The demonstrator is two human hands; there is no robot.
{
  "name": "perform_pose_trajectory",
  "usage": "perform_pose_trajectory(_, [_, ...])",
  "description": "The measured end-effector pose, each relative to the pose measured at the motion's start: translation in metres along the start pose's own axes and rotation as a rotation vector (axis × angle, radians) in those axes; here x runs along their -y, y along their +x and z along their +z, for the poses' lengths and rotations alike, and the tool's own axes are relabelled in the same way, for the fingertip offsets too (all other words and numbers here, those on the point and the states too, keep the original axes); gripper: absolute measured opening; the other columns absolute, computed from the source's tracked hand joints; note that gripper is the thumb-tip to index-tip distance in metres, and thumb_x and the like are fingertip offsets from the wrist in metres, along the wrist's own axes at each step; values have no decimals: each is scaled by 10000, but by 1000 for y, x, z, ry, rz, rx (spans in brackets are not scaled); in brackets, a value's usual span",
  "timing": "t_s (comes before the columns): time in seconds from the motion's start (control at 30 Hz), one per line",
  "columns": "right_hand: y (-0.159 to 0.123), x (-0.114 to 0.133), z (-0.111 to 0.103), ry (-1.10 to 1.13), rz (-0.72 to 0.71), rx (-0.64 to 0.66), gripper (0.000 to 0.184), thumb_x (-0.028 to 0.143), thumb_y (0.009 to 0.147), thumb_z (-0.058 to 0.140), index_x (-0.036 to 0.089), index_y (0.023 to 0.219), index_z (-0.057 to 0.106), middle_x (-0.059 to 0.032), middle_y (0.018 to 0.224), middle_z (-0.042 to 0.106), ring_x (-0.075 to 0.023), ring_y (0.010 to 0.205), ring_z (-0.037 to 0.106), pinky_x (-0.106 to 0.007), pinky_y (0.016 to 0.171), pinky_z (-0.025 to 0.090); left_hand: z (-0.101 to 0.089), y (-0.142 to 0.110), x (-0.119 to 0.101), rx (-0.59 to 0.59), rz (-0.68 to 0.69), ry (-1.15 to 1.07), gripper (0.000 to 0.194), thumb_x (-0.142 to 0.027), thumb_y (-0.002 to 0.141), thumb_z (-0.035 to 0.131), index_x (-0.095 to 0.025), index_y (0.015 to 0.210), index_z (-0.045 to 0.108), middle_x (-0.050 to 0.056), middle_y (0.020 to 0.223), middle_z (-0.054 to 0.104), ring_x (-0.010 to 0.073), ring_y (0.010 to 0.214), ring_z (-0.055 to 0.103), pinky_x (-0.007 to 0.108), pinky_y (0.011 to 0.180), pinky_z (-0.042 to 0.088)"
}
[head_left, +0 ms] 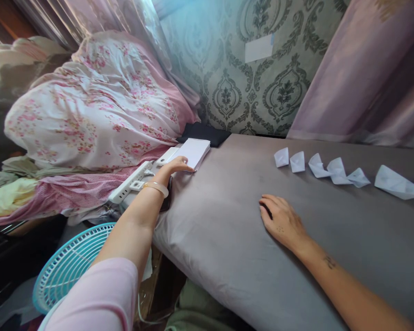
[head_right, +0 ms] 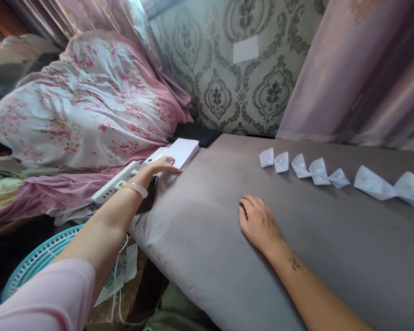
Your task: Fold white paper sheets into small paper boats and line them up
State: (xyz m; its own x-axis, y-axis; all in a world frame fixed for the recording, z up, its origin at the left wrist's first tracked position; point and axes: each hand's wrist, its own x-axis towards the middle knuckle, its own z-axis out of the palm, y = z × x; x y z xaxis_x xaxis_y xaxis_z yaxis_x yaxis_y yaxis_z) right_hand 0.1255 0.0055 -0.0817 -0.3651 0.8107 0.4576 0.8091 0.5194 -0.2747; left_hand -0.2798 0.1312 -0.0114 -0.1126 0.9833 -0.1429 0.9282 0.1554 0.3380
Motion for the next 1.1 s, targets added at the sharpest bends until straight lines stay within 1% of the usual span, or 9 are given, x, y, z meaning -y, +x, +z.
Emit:
perform_pose_trajectory(0.13, [0, 0, 0, 3, 0, 6, 280, 232, 911, 442, 136, 1046, 668, -112, 1157, 658, -271, 1067, 587, -427, 937, 489, 3, 4, 5, -8, -1, -10, 769, -512, 579, 740, -142, 1232, 568, 155, 1290, 585, 297, 1124, 577, 335, 917, 450])
perform_pose_trajectory(0.27, [0, -1, 1, 10, -4, 8, 288, 234, 912, 440, 132, 1057, 667, -116, 1167, 654, -271, 1073, 582, -428, 941, 484, 0, 2, 4, 0, -21, -23, 846, -535, 569, 751, -134, 1284, 537, 175, 1335, 554, 310, 1165, 557, 348, 941, 439])
perform_pose_trajectory(0.4, [0, 0, 0, 16, 12, 8, 289, 225, 911, 439, 129, 1058, 669, -120, 1169, 653, -272, 1074, 579, -425, 940, 481, -5, -3, 3, 23, -38, -59, 896, -595, 545, 748, -143, 1291, 540, 152, 1335, 562, 317, 1164, 554, 342, 923, 445])
perform_pose_trajectory(0.53, [-1, 3, -2, 18, 29, 20, 283, 208, 911, 436, 143, 1055, 671, -118, 1175, 651, -264, 1080, 577, -414, 942, 476, -6, -3, 7, 34, -61, -123, 946, -625, 523, 746, -136, 1305, 534, 151, 1304, 580, 299, 1130, 578, 320, 910, 450])
perform_pose_trajectory(0.67, [-2, 5, -3, 35, 43, 31, 274, 198, 910, 439, 153, 1050, 670, -114, 1179, 649, -258, 1091, 569, -409, 940, 472, -5, 1, 12, 7, -29, -143, 941, -661, 476, 751, -152, 1248, 579, 143, 1255, 599, 323, 1130, 580, 348, 888, 468])
perform_pose_trajectory(0.73, [-2, 6, -4, 43, 52, 35, 267, 197, 910, 443, 156, 1047, 669, -114, 1180, 647, -254, 1095, 566, -404, 940, 469, -5, 0, 10, 6, 4, -177, 908, -636, 496, 749, -132, 1232, 579, 153, 1220, 611, 325, 1108, 586, 365, 891, 466])
perform_pose_trajectory(0.83, [-2, 7, -6, 47, 66, 42, 261, 198, 915, 442, 159, 1034, 670, -117, 1181, 646, -249, 1091, 566, -396, 936, 465, -6, -5, 3, -61, 32, -181, 774, -624, 534, 705, -110, 1107, 627, 144, 1103, 646, 302, 1027, 602, 362, 862, 465])
perform_pose_trajectory(1.0, [-2, 10, -9, 51, 71, 50, 253, 192, 915, 445, 158, 1026, 668, -114, 1186, 643, -246, 1092, 563, -388, 939, 454, -5, -14, -10, -79, 53, -148, 555, -614, 571, 615, -141, 854, 680, 55, 777, 642, 241, 816, 597, 302, 708, 443])
perform_pose_trajectory(1.1, [-2, 11, -9, 55, 75, 41, 245, 188, 913, 446, 170, 1018, 667, -110, 1179, 645, -239, 1087, 564, -385, 935, 450, -4, -20, -15, -86, 58, -153, 457, -577, 573, 607, -166, 757, 685, 18, 652, 603, 217, 732, 570, 280, 652, 421])
